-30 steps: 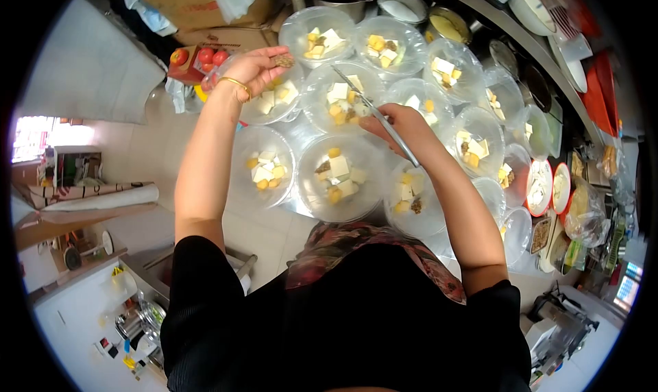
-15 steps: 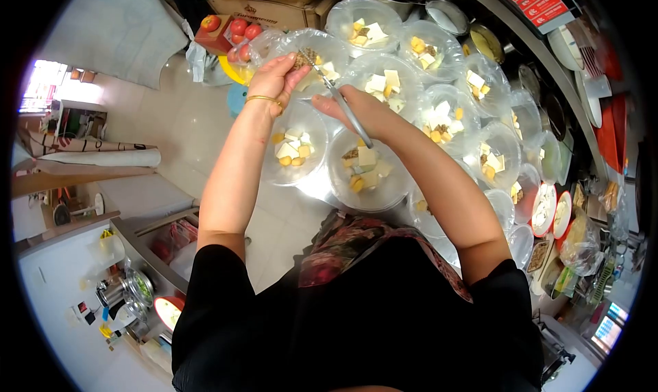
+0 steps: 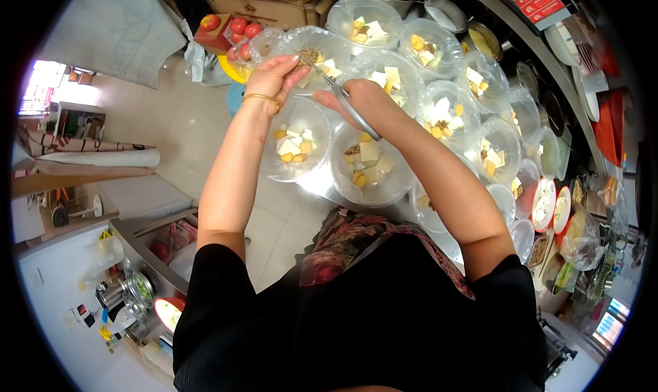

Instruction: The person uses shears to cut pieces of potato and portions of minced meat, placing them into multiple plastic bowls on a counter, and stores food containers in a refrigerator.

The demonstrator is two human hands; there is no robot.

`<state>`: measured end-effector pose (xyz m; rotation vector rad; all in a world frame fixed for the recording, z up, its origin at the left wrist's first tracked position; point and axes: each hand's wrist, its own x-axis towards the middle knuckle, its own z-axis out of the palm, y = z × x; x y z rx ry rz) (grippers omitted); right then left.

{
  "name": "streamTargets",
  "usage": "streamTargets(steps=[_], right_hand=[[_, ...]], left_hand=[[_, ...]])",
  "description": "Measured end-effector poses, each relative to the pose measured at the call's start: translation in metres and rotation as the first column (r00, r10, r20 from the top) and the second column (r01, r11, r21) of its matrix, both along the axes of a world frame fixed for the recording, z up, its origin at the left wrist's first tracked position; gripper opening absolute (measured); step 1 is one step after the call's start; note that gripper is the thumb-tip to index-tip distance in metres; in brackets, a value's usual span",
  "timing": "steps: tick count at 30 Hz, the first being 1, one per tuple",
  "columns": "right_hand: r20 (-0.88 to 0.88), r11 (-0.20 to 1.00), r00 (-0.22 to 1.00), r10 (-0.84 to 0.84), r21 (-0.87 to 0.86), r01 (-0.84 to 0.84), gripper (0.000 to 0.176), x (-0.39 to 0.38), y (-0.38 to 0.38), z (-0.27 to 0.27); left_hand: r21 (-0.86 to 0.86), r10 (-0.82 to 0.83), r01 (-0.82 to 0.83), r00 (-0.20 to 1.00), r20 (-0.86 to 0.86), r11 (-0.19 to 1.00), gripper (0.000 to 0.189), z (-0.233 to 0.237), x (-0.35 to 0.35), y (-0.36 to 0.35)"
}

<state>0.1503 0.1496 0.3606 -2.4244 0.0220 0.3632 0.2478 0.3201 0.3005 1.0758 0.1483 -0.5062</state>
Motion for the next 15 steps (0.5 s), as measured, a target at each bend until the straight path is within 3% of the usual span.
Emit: streamTargets(steps=[5, 7, 11, 14, 15], right_hand=[[0.142, 0.998, 0.988, 0.053, 0.015, -0.056, 0.071, -0.004, -0.002, 0.006], [-0.123, 0.998, 0.992, 0.022, 0.058, -0.015, 0.07, 0.0, -0.002, 0.02], [-0.407, 0.927, 0.901, -0.149, 0.261, 0.271, 0.067, 0.003, -0.009, 0.015], [-0.354, 0.898, 0.913, -0.205, 0.303, 0.319, 0.064, -0.005, -0.023, 0.009], [-0.326, 0.884, 0.924, -0.2, 0.347, 0.314, 0.062, -0.012, -0.03, 0.008]], left_hand=[[0.016, -0.084, 0.084, 0.996, -0.022, 0.996, 0.014, -0.006, 0.007, 0.007], [0.04, -0.113, 0.114, 0.993, -0.013, 0.993, 0.014, -0.006, 0.008, 0.008], [0.229, -0.128, 0.109, 0.989, 0.07, 0.967, 0.013, -0.003, 0.018, 0.012], [0.33, -0.076, 0.006, 0.977, 0.201, 0.944, 0.012, 0.028, 0.007, 0.017], [0.423, -0.134, 0.007, 0.953, 0.272, 0.906, 0.011, 0.038, -0.002, 0.022]])
